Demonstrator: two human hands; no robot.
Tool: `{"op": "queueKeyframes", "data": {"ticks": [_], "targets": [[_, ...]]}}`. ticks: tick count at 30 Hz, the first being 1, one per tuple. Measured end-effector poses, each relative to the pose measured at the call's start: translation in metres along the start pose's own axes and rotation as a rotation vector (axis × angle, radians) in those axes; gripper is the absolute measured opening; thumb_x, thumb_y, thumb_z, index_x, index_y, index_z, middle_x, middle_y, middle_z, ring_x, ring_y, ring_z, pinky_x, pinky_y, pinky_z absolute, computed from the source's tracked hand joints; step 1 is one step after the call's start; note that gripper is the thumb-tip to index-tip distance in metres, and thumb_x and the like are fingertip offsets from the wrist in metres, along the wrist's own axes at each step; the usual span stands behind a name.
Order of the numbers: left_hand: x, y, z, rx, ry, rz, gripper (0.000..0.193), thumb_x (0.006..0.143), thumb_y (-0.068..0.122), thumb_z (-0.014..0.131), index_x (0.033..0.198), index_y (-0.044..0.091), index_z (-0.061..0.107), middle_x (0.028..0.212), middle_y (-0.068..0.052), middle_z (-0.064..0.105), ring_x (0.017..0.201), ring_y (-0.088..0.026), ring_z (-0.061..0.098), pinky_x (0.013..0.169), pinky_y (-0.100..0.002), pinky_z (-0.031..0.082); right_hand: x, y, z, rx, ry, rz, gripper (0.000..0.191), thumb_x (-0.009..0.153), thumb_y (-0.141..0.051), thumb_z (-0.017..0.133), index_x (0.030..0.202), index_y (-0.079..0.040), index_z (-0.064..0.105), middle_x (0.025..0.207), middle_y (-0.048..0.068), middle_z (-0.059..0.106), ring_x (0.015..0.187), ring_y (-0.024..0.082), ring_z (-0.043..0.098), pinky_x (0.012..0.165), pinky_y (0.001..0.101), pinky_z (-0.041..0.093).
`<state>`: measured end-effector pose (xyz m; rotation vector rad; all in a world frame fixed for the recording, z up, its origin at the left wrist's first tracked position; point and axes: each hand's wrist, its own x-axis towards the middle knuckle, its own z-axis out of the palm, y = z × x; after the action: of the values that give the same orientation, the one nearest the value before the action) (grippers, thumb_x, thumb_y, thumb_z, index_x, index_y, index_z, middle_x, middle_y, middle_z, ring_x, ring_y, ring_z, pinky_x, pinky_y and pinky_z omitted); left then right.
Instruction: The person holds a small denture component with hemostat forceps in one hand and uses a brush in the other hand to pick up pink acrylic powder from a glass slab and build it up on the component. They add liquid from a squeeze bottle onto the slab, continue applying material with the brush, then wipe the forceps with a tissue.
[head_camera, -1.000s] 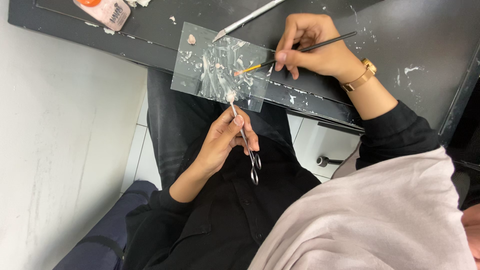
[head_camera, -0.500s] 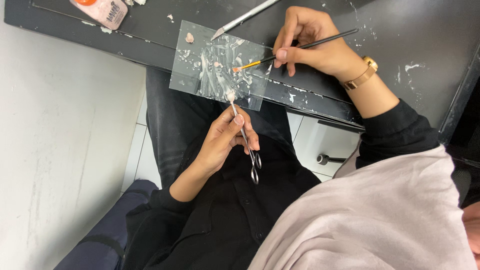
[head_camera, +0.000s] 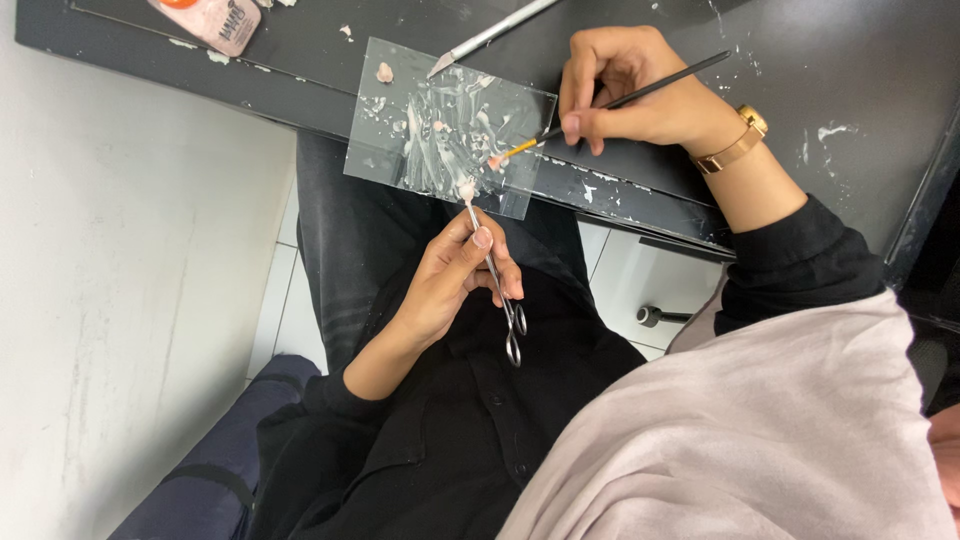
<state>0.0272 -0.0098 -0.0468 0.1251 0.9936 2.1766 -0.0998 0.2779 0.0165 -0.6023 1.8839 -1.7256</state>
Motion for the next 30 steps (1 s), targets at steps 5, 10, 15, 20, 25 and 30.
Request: {"op": "queueKeyframes", "data": {"ticks": [5,10,15,20,25,30], "targets": [[-0.0001,0.0002,0.0006,0.006,-0.004,0.005,0.029,0.113,0.035,0.043,0.105,0.01,0.053,0.083,-0.009,0.069,0.079,-0.018,0.073,0.063,-0.027,0.053,-0.0001,0.0003,-0.0028,0.039,-0.023,-0.017,0.02,0.095,0.005,0.069,0.088,-0.004,0.052,0.084,0.013,0.069,0.069,0.013,0.067,0.055,0.0235,0.057],[-0.0003,0.0006,0.0003,0.003,-0.012,0.018,0.029,0.114,0.035,0.041,0.105,0.01,0.052,0.083,-0.009,0.069,0.08,-0.017,0.072,0.063,-0.026,0.053,-0.0011,0.004,-0.0025,0.046,0.032,-0.01,0.019,0.099,0.004,0.068,0.093,-0.004,0.052,0.088,0.012,0.069,0.075,0.013,0.07,0.058,0.0239,0.058],[-0.0001,0.0004,0.0008,0.0,0.0,0.001,0.028,0.114,0.034,0.042,0.105,0.01,0.052,0.083,-0.009,0.069,0.079,-0.017,0.072,0.063,-0.026,0.053,-0.0011,0.0051,-0.0029,0.007,0.02,-0.028,0.019,0.1,0.001,0.069,0.092,-0.003,0.052,0.086,0.014,0.068,0.076,0.014,0.07,0.055,0.0236,0.058],[0.0003,0.0006,0.0007,0.0,-0.003,0.01,0.028,0.114,0.035,0.042,0.105,0.01,0.052,0.083,-0.009,0.069,0.079,-0.017,0.072,0.063,-0.027,0.053,0.0003,0.0024,-0.0009,-0.06,0.005,-0.058,0.02,0.102,0.001,0.07,0.093,-0.002,0.053,0.089,0.015,0.069,0.078,0.015,0.071,0.056,0.0235,0.058],[-0.0002,0.0011,0.0005,0.007,0.002,0.008,0.029,0.114,0.035,0.042,0.106,0.01,0.052,0.083,-0.009,0.069,0.079,-0.017,0.072,0.063,-0.026,0.053,0.003,0.0007,0.0041,-0.008,0.079,-0.031,0.02,0.101,0.001,0.072,0.098,-0.003,0.053,0.099,0.013,0.068,0.077,0.012,0.069,0.058,0.0239,0.058],[0.0009,0.0006,0.0012,0.001,0.001,0.013,0.029,0.114,0.036,0.042,0.106,0.01,0.052,0.083,-0.009,0.069,0.079,-0.017,0.072,0.063,-0.027,0.053,0.0027,-0.0007,0.0044,-0.026,0.071,-0.023,0.024,0.1,0.004,0.073,0.098,-0.003,0.051,0.095,0.013,0.067,0.075,0.012,0.066,0.059,0.025,0.058]]}}
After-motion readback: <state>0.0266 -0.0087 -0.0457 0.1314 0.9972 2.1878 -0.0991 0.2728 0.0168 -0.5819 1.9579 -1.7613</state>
